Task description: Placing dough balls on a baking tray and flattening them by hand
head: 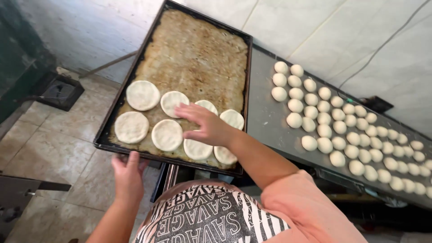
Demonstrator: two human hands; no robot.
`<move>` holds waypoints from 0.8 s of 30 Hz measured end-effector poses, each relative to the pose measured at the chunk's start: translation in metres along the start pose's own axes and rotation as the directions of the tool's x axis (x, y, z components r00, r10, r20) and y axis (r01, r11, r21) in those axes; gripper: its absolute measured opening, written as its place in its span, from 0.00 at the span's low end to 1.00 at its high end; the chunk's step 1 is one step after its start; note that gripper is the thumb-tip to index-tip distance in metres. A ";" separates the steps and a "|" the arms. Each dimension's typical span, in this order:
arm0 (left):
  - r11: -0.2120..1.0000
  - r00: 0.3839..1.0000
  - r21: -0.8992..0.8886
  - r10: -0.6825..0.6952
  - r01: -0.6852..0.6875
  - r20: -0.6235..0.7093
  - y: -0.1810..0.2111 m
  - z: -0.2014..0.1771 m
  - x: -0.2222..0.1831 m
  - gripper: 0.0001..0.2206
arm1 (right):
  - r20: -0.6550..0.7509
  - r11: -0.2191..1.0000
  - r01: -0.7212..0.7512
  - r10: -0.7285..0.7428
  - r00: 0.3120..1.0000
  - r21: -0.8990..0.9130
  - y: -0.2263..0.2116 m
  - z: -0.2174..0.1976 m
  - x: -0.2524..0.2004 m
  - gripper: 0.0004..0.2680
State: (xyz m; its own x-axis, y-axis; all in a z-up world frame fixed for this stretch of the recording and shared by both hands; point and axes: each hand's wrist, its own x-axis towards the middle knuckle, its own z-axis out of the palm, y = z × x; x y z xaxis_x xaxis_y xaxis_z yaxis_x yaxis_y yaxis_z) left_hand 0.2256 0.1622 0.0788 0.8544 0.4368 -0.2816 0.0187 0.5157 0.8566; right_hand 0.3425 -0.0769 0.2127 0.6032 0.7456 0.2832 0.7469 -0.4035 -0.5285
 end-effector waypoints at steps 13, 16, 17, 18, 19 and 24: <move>0.756 0.739 0.127 -0.655 0.643 0.160 0.003 0.101 -0.102 0.15 | -0.539 0.949 -0.312 0.242 0.807 -0.042 -0.011 -0.068 -0.206 0.02; 0.827 0.819 0.072 -0.563 0.558 0.112 -0.005 0.109 -0.111 0.15 | -0.527 0.955 -0.281 0.193 0.827 -0.092 -0.008 -0.069 -0.230 0.02; 0.861 0.855 0.057 -0.508 0.505 0.108 -0.007 0.112 -0.113 0.16 | -0.521 0.959 -0.256 0.158 0.839 -0.121 -0.005 -0.069 -0.238 0.01; 0.858 0.851 0.072 -0.513 0.508 0.110 -0.013 0.113 -0.111 0.16 | -0.530 0.957 -0.268 0.169 0.831 -0.114 -0.003 -0.073 -0.249 0.01; 0.877 0.874 0.082 -0.479 0.473 0.084 -0.019 0.113 -0.109 0.15 | -0.531 0.952 -0.284 0.181 0.828 -0.118 -0.001 -0.076 -0.259 0.01; 0.906 0.897 0.101 -0.422 0.412 0.133 -0.043 0.111 -0.108 0.12 | -0.550 0.930 -0.359 0.259 0.794 -0.080 0.013 -0.082 -0.312 0.02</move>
State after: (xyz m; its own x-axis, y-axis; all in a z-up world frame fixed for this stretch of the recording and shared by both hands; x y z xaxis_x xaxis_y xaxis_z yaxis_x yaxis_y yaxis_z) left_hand 0.1897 0.0110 0.1202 0.8272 0.0758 -0.5567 0.4212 0.5720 0.7038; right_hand 0.1872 -0.3585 0.1834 0.8263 0.1959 0.5280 0.5005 -0.6854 -0.5289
